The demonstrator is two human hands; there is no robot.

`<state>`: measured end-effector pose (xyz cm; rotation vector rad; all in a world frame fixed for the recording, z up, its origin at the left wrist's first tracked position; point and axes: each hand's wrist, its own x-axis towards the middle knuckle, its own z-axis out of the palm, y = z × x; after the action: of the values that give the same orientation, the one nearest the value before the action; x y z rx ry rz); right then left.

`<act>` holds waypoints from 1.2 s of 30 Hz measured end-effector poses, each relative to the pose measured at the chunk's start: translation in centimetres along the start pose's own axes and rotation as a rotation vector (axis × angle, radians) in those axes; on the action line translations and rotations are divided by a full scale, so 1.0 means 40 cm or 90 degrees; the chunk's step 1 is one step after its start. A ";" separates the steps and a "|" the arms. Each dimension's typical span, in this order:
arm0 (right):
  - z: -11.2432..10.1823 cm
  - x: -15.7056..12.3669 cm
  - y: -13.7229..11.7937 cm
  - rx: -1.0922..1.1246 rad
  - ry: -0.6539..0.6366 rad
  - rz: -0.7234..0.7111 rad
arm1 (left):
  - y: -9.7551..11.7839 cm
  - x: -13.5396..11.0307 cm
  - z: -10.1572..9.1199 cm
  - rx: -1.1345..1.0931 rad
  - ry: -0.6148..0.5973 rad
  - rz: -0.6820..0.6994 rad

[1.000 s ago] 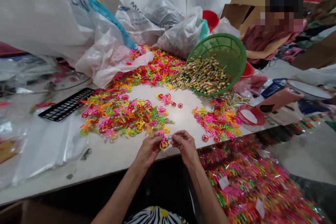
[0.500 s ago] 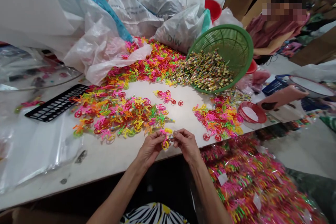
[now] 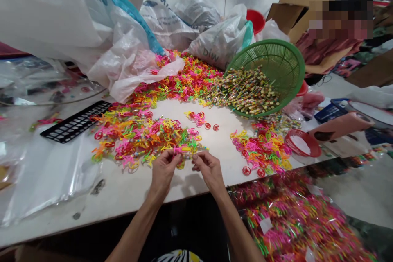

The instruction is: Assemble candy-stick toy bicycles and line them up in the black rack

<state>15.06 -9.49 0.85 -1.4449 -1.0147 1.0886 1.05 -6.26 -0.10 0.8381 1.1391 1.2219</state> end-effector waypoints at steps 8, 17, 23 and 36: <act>-0.079 0.118 0.037 -0.624 0.002 -0.109 | 0.027 0.079 -0.148 0.741 0.164 0.523; 0.152 0.196 0.036 -0.642 -0.034 -0.152 | -0.037 0.197 -0.163 0.973 0.099 0.494; 0.133 0.239 -0.024 -0.631 -0.090 -0.194 | 0.044 0.255 -0.180 0.979 0.061 0.448; 0.150 0.143 0.065 -0.679 -0.205 -0.272 | 0.020 0.212 -0.380 0.938 0.221 0.269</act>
<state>10.72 -2.94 -2.83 -1.7227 -2.2257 0.4347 -14.06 0.86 -5.02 2.0692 2.2542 0.6760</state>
